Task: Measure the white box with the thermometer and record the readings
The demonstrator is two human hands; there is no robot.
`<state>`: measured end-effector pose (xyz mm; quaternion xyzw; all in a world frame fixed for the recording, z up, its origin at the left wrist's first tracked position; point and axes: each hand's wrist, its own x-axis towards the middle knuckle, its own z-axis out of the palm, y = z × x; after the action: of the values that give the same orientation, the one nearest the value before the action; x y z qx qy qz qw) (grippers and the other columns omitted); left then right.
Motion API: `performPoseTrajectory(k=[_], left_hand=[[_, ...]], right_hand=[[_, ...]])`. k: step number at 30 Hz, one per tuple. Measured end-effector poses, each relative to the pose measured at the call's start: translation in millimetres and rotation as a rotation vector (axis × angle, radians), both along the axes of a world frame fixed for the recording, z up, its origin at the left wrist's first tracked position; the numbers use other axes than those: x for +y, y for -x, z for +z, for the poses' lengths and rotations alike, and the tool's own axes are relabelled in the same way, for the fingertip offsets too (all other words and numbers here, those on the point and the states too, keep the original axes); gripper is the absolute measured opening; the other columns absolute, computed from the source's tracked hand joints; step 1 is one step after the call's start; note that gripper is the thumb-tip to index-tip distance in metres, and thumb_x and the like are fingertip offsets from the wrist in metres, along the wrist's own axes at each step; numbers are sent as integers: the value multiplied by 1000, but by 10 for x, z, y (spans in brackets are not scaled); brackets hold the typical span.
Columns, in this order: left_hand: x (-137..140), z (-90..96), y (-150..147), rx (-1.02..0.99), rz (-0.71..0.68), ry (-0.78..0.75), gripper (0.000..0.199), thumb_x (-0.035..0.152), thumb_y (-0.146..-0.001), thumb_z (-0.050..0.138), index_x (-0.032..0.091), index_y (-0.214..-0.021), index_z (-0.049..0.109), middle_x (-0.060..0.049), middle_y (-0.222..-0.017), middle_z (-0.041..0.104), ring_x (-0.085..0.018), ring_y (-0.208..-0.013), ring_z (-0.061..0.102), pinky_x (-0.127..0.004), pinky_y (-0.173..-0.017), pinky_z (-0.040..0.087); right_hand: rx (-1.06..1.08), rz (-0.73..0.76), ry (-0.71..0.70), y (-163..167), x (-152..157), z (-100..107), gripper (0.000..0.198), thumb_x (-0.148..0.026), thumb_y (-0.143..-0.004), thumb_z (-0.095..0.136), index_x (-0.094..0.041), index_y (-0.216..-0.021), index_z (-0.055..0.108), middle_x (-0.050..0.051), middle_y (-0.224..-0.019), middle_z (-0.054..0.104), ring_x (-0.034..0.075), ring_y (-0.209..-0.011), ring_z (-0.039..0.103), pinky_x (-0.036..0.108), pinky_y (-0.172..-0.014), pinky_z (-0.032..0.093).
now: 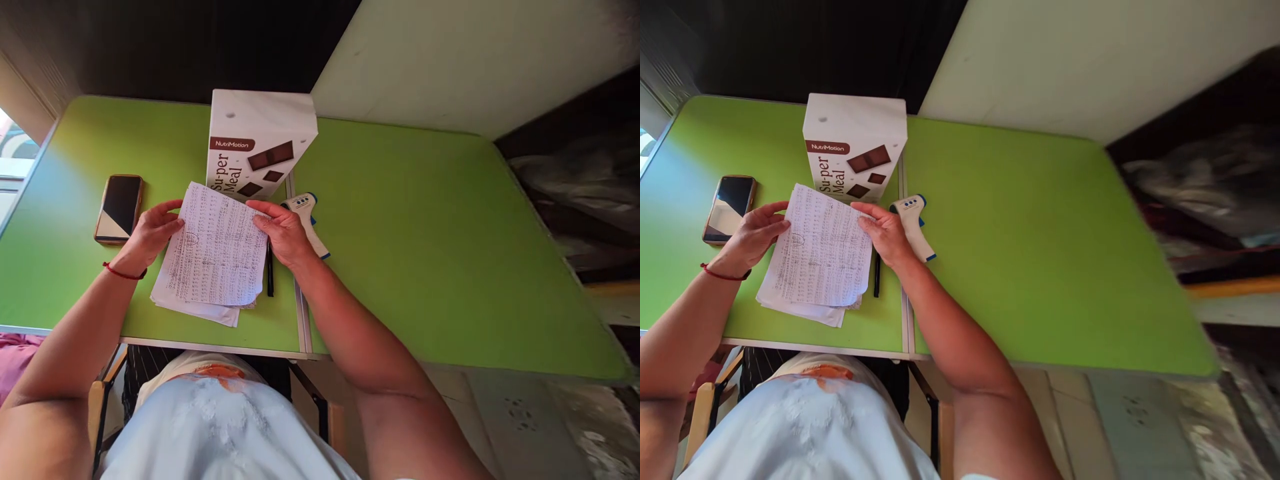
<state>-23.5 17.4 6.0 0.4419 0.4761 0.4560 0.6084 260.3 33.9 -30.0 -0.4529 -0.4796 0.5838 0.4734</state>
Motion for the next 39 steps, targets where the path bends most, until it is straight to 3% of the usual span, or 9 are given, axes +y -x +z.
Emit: performPoseTrajectory(k=[6, 13, 25, 29, 32, 33, 35, 37, 39], left_hand=[[-4, 21, -54, -135, -50, 91, 39, 32, -64, 100, 16, -96, 83, -9, -92, 84, -28, -88, 82, -37, -78, 68], [6, 29, -31, -187, -132, 178, 41, 32, -65, 102, 15, -98, 85, -13, -101, 85, -34, -100, 82, -47, -92, 69], [-6, 9, -67, -90, -127, 81, 35, 42, -69, 97, 18, -89, 82, -11, -95, 83, -32, -90, 82, -42, -74, 69], [-13, -43, -95, -55, -77, -29, 62, 48, -66, 99, 23, -118, 78, -10, -103, 83, -29, -87, 81, -40, -74, 67], [-25, -61, -125, 71, -36, -230, 90, 39, -65, 101, 34, -146, 64, -9, -132, 75, -26, -94, 80, -37, -77, 66], [-32, -55, -133, 140, -26, -299, 88, 36, -68, 99, 36, -148, 63, -9, -142, 70, -26, -101, 79, -36, -80, 66], [-49, -29, -141, 288, -14, -420, 62, 34, -77, 92, 34, -136, 73, -9, -154, 60, -30, -117, 75, -38, -89, 65], [-67, 3, -138, 401, -4, -512, 29, 36, -85, 86, 29, -114, 83, -9, -154, 59, -32, -129, 69, -41, -102, 61], [-78, 23, -130, 462, 2, -555, 15, 39, -90, 80, 28, -98, 86, -8, -152, 61, -33, -133, 67, -45, -112, 56]], right_hand=[[0, 0, 6, 2, -16, 41, 45, -49, -69, 87, -30, -109, 80, 1, -102, 85, 25, -94, 77, 50, -97, 63], [-38, 23, 1, -51, -12, 90, 46, -51, -70, 85, -30, -111, 79, 1, -102, 84, 24, -91, 76, 49, -93, 63], [-80, 12, 17, -34, -34, 135, 48, -57, -69, 84, -30, -108, 78, 3, -101, 82, 26, -91, 74, 51, -91, 62], [-71, -9, 29, -41, -33, 117, 49, -55, -68, 86, -29, -109, 79, 3, -97, 83, 26, -88, 75, 51, -89, 64], [-63, -18, 33, -50, -28, 103, 46, -52, -70, 86, -28, -109, 79, 3, -99, 83, 25, -89, 76, 50, -89, 64], [-67, -17, 33, -52, -25, 98, 45, -52, -71, 86, -28, -109, 79, 4, -99, 83, 25, -90, 76, 50, -89, 64], [-81, -15, 29, -51, -17, 85, 44, -52, -72, 85, -28, -108, 79, 4, -100, 82, 26, -92, 76, 50, -89, 64], [-92, -13, 18, -45, -10, 72, 45, -54, -72, 85, -28, -108, 79, 4, -100, 82, 26, -93, 76, 51, -91, 64], [-107, 4, 1, -41, -12, 75, 46, -57, -73, 84, -28, -109, 79, 4, -101, 82, 26, -93, 75, 52, -93, 63]])
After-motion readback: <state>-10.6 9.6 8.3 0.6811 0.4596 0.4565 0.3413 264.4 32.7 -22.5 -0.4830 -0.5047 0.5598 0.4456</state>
